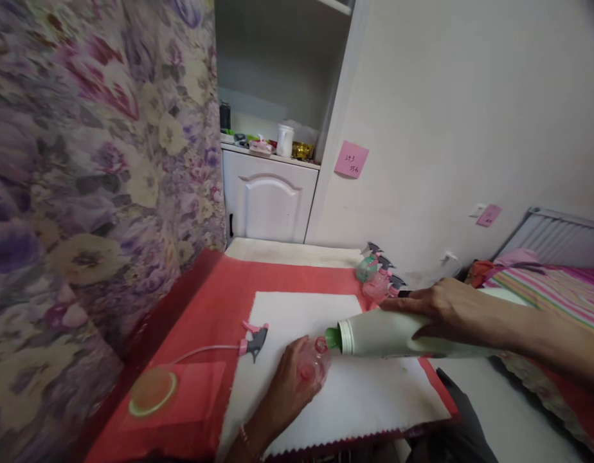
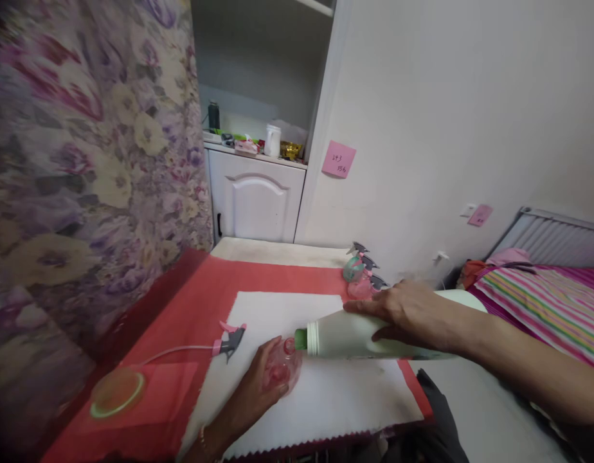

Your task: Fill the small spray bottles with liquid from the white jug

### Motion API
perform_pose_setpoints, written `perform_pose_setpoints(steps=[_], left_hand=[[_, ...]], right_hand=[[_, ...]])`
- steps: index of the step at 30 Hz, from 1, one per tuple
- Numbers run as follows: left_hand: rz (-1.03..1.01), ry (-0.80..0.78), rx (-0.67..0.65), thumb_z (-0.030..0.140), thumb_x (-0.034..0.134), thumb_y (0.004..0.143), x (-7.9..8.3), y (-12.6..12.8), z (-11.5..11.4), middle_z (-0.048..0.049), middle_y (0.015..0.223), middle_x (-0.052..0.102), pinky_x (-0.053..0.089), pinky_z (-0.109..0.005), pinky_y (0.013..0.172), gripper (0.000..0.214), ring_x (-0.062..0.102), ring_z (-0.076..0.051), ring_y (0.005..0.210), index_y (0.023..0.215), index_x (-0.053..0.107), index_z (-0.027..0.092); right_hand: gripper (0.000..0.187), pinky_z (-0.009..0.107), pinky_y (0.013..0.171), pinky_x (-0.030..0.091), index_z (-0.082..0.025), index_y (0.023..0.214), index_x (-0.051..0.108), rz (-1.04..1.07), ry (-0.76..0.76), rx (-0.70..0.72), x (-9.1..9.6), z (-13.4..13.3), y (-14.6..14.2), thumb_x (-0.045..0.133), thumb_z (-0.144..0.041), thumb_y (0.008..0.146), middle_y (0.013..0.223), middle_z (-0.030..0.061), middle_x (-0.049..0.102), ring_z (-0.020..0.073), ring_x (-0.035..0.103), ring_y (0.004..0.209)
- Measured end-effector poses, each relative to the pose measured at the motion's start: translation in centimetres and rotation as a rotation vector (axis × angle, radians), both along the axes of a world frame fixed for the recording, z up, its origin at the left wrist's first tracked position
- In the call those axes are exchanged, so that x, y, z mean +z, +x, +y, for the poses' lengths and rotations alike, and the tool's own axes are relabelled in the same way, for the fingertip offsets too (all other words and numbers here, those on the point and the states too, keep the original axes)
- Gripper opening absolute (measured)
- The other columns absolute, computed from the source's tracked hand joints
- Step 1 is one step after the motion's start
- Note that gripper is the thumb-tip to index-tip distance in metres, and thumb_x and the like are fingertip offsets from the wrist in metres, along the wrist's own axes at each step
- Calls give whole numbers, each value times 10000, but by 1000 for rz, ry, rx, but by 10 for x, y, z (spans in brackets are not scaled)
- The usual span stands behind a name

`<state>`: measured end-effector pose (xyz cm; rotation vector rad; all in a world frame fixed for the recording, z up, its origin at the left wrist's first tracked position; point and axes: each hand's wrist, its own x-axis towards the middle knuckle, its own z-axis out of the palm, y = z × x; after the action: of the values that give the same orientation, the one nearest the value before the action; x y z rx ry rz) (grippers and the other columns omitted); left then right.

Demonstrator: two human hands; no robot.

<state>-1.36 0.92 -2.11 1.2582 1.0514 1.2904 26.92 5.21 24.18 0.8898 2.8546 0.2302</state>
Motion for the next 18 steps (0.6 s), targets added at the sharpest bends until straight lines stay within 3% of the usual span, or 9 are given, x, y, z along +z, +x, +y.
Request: perform_pose_setpoints(steps=[18], left_hand=[[27, -8, -16, 329, 751, 722, 1, 1, -1, -146, 1483, 450, 398, -419, 1114, 714, 456, -301, 1351, 1366, 460, 224]], right_hand=[[534, 264, 620, 462, -257, 1402, 502, 33, 11, 43, 1, 0, 0, 640, -335, 892, 919, 66, 767, 190, 708, 707]])
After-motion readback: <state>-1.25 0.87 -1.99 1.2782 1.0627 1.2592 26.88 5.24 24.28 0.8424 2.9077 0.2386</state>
